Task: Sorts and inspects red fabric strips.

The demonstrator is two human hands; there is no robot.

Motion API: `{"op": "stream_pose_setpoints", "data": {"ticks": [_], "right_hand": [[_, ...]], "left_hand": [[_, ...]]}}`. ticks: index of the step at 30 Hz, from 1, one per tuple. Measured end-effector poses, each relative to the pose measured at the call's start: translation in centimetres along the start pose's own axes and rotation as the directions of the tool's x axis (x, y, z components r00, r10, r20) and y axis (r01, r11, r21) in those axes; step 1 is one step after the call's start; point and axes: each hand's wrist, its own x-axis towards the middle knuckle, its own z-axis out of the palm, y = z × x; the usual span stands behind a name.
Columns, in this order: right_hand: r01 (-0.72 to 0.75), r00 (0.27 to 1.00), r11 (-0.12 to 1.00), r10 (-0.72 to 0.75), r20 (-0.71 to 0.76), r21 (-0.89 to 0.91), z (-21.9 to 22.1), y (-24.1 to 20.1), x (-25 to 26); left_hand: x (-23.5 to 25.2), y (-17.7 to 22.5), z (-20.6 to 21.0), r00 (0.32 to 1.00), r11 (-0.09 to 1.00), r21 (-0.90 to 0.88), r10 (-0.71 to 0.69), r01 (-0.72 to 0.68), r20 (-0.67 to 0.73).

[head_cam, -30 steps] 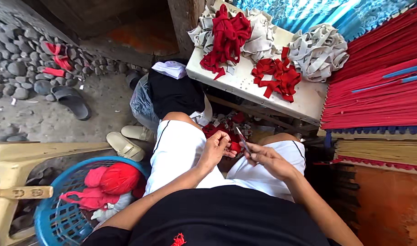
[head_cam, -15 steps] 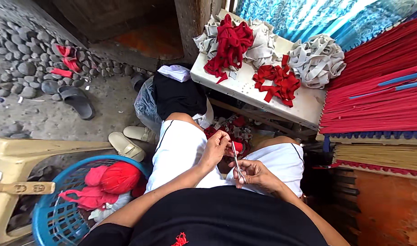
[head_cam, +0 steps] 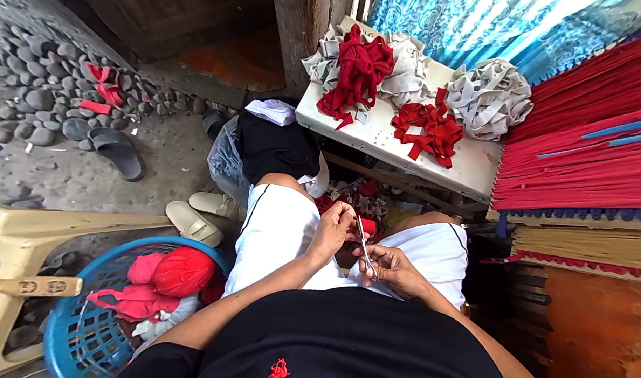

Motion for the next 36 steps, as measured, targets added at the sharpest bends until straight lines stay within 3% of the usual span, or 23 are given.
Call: {"op": "stream_pose_setpoints", "data": {"ticks": [24,26,29,32,36], "right_hand": [[0.009,0.998,1.0,-0.009,-0.061,-0.004,0.0,0.4,0.6],[0.0,0.999,0.999,-0.002,-0.049,-0.042,0.0,0.2,0.5],[0.023,0.994,0.969,-0.049,-0.099,-0.247,-0.9,-2.5,0.3],[-0.017,0.905,0.887,-0.183,-0.384,-0.462,-4.0,-6.8,0.3],[-0.38,0.621,0.64,-0.359,-0.697,-0.668,-11.3,-11.2,1.0]], "left_hand": [[0.2,-0.2,-0.1,1.0,0.999,0.038,0.017,-0.016,-0.016],[0.1,-0.2,-0.2,1.0,0.999,0.053,0.011,-0.01,-0.027],[0.1,-0.2,-0.2,0.999,0.995,0.1,-0.008,0.013,-0.045],[0.1,-0.5,-0.3,0.998,0.981,0.187,-0.04,0.049,-0.05],[0.1,-0.4,-0.2,0.998,0.967,0.249,-0.052,0.058,-0.032]]}}
